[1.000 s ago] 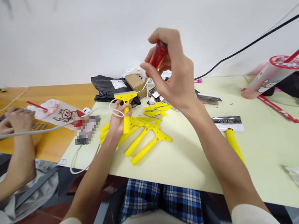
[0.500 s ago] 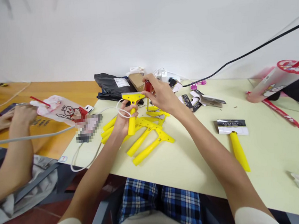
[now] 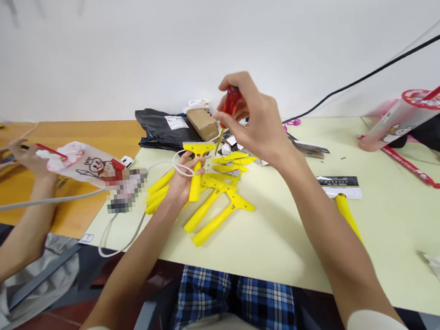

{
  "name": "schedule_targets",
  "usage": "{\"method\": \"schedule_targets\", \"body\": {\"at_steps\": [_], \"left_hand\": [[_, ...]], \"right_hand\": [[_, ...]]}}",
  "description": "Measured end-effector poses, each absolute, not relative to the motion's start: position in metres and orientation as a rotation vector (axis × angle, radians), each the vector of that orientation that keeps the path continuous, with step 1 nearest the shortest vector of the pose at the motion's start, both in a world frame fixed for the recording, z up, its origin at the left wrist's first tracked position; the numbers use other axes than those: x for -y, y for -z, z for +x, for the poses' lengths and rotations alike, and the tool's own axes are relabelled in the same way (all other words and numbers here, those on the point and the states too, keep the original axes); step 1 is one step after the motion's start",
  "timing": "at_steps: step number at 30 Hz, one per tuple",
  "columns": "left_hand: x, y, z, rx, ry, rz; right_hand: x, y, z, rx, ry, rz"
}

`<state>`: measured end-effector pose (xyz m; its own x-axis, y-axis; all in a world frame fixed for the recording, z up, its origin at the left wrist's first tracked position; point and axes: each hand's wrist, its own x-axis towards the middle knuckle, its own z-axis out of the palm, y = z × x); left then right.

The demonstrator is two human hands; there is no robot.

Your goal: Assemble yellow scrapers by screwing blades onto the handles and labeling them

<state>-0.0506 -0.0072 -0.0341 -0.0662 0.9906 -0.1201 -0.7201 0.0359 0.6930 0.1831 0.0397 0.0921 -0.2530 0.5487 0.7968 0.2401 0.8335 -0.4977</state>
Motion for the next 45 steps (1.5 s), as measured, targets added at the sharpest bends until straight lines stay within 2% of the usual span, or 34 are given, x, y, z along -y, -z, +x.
{"method": "schedule_targets", "body": {"at_steps": [11, 45], "left_hand": [[0.016, 0.041, -0.039, -0.756, -1.266, 0.529], [0.024, 0.028, -0.034, -0.682, -1.149, 0.527]], "right_hand": [[-0.022, -0.109, 0.188, 1.729, -0.294, -0.609], [-0.013, -0.119, 0.182, 1.75, -0.265, -0.645]]}}
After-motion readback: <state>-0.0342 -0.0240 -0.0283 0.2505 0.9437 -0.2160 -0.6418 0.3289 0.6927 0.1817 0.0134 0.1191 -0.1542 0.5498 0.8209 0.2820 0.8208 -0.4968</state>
